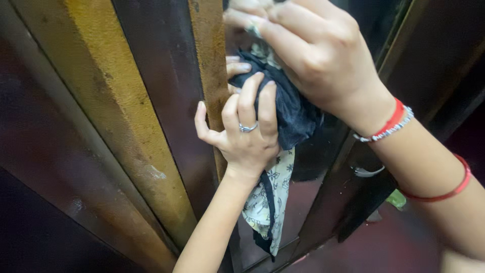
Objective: The person dips a cloth into a bucket of water, wrings it out, and wipes a mirrored wardrobe door. The person repeatedly wipes the same area of the mirror with the damp cloth.
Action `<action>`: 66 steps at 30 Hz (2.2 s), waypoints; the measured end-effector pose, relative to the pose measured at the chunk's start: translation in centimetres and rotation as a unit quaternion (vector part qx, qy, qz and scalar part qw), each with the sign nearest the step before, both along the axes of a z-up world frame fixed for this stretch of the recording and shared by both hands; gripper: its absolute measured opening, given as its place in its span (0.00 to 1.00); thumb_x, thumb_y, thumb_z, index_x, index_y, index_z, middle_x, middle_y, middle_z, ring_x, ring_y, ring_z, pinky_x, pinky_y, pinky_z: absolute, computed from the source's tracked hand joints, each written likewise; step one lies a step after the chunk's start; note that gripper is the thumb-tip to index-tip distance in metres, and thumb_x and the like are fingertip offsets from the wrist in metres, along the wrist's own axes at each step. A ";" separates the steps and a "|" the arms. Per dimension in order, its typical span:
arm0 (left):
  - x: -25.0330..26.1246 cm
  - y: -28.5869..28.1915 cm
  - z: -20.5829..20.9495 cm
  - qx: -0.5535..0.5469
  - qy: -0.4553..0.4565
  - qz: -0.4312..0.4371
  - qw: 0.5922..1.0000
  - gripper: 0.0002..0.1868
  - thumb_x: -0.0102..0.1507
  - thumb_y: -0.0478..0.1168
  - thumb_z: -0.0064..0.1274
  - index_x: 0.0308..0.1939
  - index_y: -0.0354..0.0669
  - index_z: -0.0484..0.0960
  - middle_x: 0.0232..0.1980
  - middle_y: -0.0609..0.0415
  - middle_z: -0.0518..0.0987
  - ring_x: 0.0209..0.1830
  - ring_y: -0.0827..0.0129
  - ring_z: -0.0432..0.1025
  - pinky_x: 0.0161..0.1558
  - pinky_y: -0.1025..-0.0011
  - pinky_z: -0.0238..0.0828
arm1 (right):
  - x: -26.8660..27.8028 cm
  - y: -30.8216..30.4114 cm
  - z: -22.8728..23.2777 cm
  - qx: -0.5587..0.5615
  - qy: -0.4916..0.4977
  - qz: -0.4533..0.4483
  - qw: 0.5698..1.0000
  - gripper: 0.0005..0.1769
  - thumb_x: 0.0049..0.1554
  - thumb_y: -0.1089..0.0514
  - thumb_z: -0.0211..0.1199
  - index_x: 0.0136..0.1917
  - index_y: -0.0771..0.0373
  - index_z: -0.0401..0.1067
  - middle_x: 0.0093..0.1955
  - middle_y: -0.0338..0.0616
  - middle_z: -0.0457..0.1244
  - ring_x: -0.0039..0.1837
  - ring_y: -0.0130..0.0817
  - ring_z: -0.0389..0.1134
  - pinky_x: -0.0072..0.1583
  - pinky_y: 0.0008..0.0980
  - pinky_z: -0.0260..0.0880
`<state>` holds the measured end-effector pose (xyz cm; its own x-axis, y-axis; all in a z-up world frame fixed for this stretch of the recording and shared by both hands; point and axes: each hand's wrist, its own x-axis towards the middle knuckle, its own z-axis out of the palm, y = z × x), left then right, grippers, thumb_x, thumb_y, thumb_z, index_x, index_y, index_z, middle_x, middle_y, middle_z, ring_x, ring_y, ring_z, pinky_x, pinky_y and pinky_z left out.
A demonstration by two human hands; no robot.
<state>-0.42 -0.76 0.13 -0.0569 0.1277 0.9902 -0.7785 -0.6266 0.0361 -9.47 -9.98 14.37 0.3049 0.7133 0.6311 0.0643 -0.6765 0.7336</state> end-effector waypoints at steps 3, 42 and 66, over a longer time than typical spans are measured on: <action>0.2 0.1 -0.3 0.008 -0.004 -0.002 1.000 0.15 0.75 0.41 0.42 0.67 0.55 0.69 0.65 0.65 0.76 0.58 0.70 0.69 0.73 0.42 0.47 | -0.6 -0.7 0.0 -0.010 0.015 -0.030 0.999 0.08 0.62 0.68 0.63 0.55 0.67 0.73 0.53 0.43 0.65 0.56 0.38 0.70 0.58 0.32 0.72; 0.2 -0.3 -0.4 0.006 -0.010 -0.003 1.000 0.16 0.75 0.40 0.43 0.67 0.56 0.65 0.65 0.64 0.76 0.58 0.68 0.70 0.73 0.40 0.45 | 0.7 0.0 -0.9 0.080 -0.002 0.042 0.996 0.06 0.60 0.71 0.63 0.51 0.66 0.73 0.44 0.44 0.64 0.49 0.41 0.68 0.53 0.35 0.68; 0.3 -0.6 -0.6 0.006 -0.010 0.014 1.000 0.16 0.75 0.41 0.42 0.68 0.58 0.66 0.65 0.65 0.77 0.59 0.68 0.70 0.73 0.38 0.47 | -0.6 -1.9 -0.9 0.149 0.016 0.042 0.988 0.03 0.64 0.66 0.69 0.49 0.67 0.76 0.44 0.49 0.67 0.46 0.42 0.70 0.50 0.35 0.68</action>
<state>-0.13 -1.31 -0.49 -0.0810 0.1145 0.9901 -0.7609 -0.6488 0.0128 -10.06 -11.84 13.50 0.2762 0.5203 0.8081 0.1502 -0.8538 0.4984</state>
